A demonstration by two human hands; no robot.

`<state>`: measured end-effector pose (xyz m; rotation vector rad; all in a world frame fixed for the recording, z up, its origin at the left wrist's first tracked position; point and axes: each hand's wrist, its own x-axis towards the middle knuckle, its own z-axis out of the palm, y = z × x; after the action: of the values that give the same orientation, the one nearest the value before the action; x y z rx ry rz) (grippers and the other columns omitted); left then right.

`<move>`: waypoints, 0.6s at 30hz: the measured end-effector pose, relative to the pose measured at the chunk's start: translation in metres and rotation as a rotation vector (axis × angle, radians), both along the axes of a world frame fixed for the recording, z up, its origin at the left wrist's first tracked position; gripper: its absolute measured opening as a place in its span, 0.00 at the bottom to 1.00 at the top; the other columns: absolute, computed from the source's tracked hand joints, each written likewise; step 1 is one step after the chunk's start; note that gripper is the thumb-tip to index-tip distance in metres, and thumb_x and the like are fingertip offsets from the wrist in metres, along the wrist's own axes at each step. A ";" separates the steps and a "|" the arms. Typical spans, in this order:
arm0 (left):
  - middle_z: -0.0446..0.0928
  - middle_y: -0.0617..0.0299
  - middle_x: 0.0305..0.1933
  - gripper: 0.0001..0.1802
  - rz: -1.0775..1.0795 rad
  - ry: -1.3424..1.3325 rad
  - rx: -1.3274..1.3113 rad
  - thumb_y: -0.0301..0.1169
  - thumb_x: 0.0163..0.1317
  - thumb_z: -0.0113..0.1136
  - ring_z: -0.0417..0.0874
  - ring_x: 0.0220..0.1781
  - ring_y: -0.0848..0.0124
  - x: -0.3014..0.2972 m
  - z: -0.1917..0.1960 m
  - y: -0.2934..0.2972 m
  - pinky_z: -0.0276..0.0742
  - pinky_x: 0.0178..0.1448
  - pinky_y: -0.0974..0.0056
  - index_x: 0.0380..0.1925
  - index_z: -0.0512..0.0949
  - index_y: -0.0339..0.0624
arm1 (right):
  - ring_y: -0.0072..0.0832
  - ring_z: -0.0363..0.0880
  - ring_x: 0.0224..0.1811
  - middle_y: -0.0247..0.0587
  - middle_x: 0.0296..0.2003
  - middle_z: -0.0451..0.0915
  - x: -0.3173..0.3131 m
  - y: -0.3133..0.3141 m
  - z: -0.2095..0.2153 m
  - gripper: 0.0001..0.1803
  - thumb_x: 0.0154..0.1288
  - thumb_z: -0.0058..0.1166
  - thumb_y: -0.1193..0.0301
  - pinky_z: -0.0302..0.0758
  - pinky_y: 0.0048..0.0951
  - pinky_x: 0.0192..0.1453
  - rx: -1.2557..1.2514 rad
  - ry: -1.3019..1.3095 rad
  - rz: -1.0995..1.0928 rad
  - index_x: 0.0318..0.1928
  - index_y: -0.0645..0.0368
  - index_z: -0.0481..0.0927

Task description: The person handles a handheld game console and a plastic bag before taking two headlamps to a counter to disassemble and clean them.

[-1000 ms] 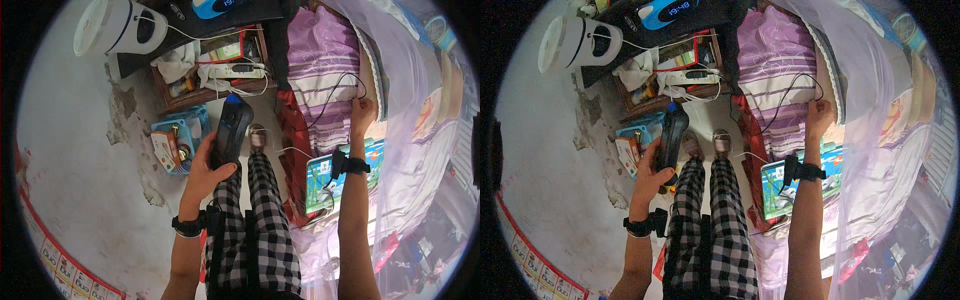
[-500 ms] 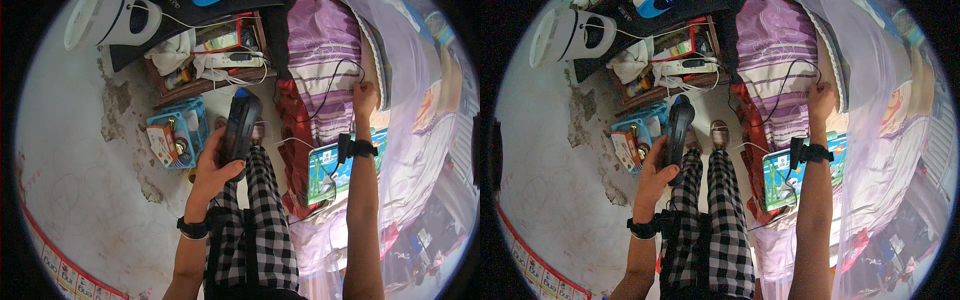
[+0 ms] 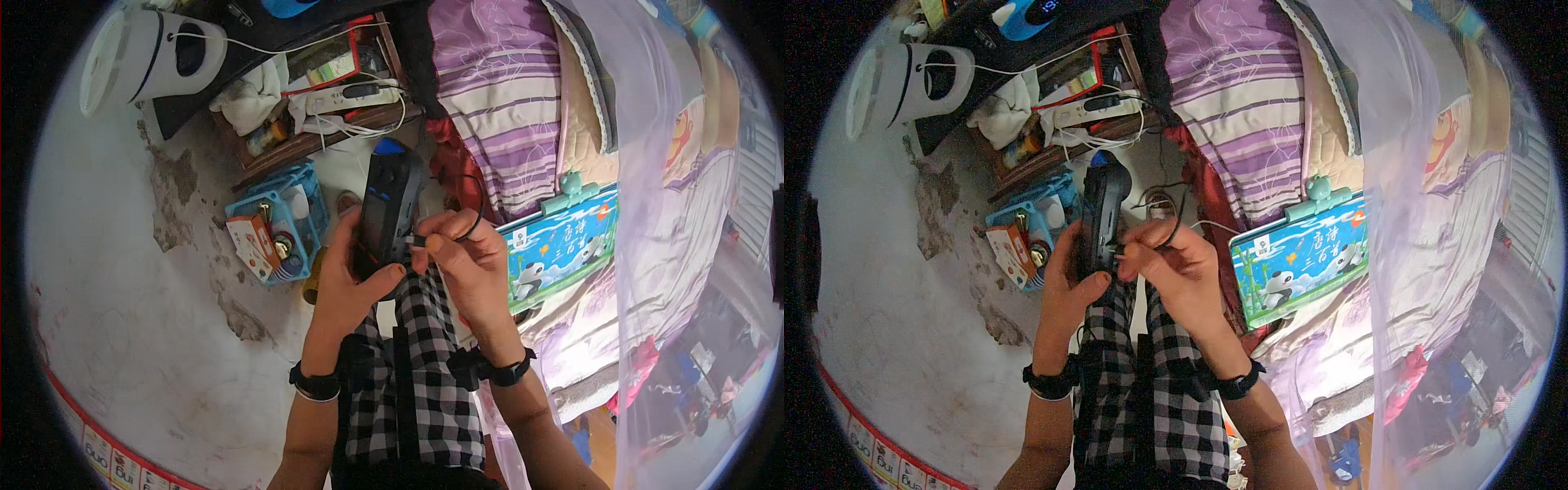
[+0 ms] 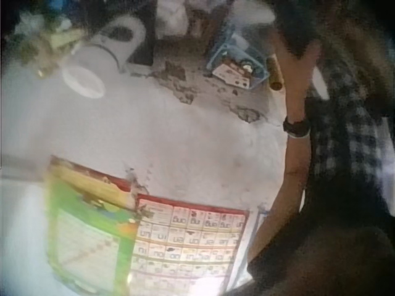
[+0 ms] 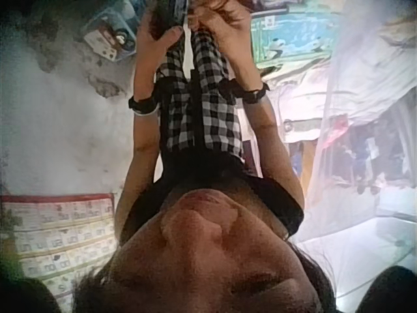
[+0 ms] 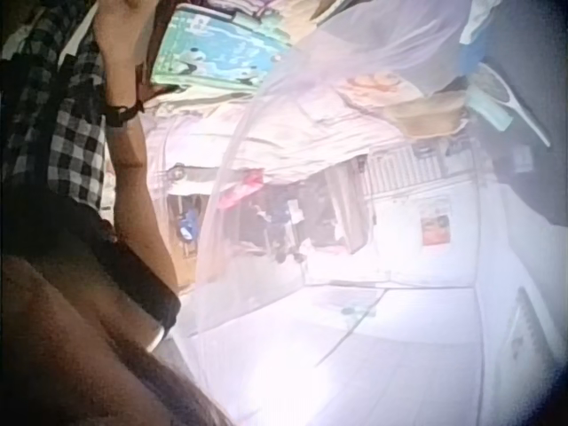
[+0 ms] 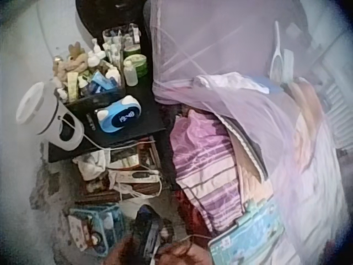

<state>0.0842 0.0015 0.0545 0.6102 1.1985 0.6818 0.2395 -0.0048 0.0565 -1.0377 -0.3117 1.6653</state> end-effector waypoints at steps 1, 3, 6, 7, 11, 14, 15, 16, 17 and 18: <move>0.65 0.56 0.53 0.40 -0.006 -0.004 -0.003 0.25 0.48 0.63 0.68 0.53 0.69 0.002 0.001 0.000 0.65 0.56 0.66 0.59 0.54 0.34 | 0.24 0.76 0.30 0.43 0.36 0.74 0.001 -0.001 0.000 0.03 0.58 0.49 0.83 0.74 0.23 0.34 -0.003 -0.004 -0.006 0.32 0.66 0.70; 0.63 0.54 0.55 0.40 0.014 0.025 -0.009 0.24 0.47 0.63 0.68 0.54 0.67 0.003 0.006 0.001 0.65 0.57 0.65 0.59 0.52 0.33 | 0.23 0.76 0.32 0.43 0.37 0.74 -0.001 -0.001 0.000 0.04 0.57 0.50 0.83 0.75 0.23 0.36 0.075 -0.095 0.004 0.32 0.67 0.70; 0.62 0.53 0.56 0.42 -0.059 0.094 -0.005 0.24 0.46 0.63 0.68 0.55 0.66 0.002 0.013 0.006 0.65 0.58 0.64 0.60 0.51 0.32 | 0.24 0.76 0.34 0.44 0.38 0.73 0.001 -0.005 0.000 0.05 0.56 0.52 0.83 0.76 0.23 0.39 0.099 -0.129 -0.014 0.33 0.67 0.71; 0.62 0.53 0.56 0.42 -0.064 0.092 -0.008 0.24 0.46 0.63 0.68 0.55 0.66 0.002 0.012 0.005 0.65 0.58 0.64 0.60 0.51 0.32 | 0.25 0.77 0.35 0.45 0.38 0.73 0.001 -0.007 -0.001 0.05 0.56 0.51 0.83 0.76 0.23 0.39 0.110 -0.144 -0.012 0.34 0.68 0.71; 0.63 0.52 0.55 0.43 -0.096 0.113 0.118 0.23 0.44 0.63 0.68 0.54 0.67 0.001 0.010 0.004 0.66 0.57 0.64 0.59 0.51 0.32 | 0.27 0.77 0.36 0.46 0.39 0.73 0.000 -0.010 -0.001 0.05 0.56 0.50 0.84 0.77 0.25 0.40 0.072 -0.062 -0.084 0.34 0.68 0.70; 0.64 0.52 0.54 0.42 -0.132 0.152 0.200 0.23 0.44 0.63 0.69 0.53 0.67 0.001 0.013 0.006 0.67 0.55 0.64 0.59 0.52 0.32 | 0.28 0.78 0.36 0.46 0.39 0.73 0.000 -0.012 0.000 0.04 0.57 0.49 0.85 0.78 0.26 0.40 0.111 -0.073 -0.102 0.34 0.68 0.70; 0.64 0.53 0.53 0.42 -0.150 0.184 0.226 0.23 0.43 0.63 0.69 0.53 0.68 0.001 0.015 0.008 0.67 0.54 0.64 0.59 0.53 0.32 | 0.28 0.78 0.35 0.46 0.39 0.74 -0.001 -0.012 0.002 0.05 0.57 0.50 0.85 0.78 0.26 0.39 0.090 -0.090 -0.101 0.34 0.68 0.70; 0.64 0.53 0.53 0.42 -0.156 0.185 0.228 0.23 0.43 0.63 0.69 0.53 0.68 0.000 0.017 0.010 0.67 0.54 0.64 0.59 0.53 0.32 | 0.29 0.78 0.34 0.46 0.39 0.74 -0.002 -0.012 0.003 0.05 0.57 0.50 0.84 0.78 0.26 0.39 0.069 -0.108 -0.100 0.34 0.68 0.70; 0.65 0.53 0.52 0.42 -0.174 0.203 0.247 0.23 0.43 0.64 0.69 0.52 0.68 0.002 0.016 0.010 0.68 0.54 0.65 0.58 0.53 0.32 | 0.29 0.78 0.34 0.46 0.39 0.74 -0.001 -0.014 0.002 0.05 0.57 0.50 0.84 0.78 0.26 0.39 0.067 -0.113 -0.104 0.34 0.68 0.70; 0.65 0.53 0.51 0.41 -0.192 0.221 0.266 0.23 0.43 0.64 0.70 0.51 0.67 0.003 0.015 0.009 0.68 0.53 0.65 0.58 0.54 0.32 | 0.29 0.78 0.33 0.46 0.38 0.75 0.000 -0.016 0.000 0.05 0.56 0.51 0.84 0.78 0.26 0.38 0.042 -0.076 -0.129 0.35 0.68 0.70</move>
<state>0.0876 0.0110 0.0699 1.0319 1.2415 0.6266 0.2399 -0.0207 0.0569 -1.0685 -0.3216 1.5009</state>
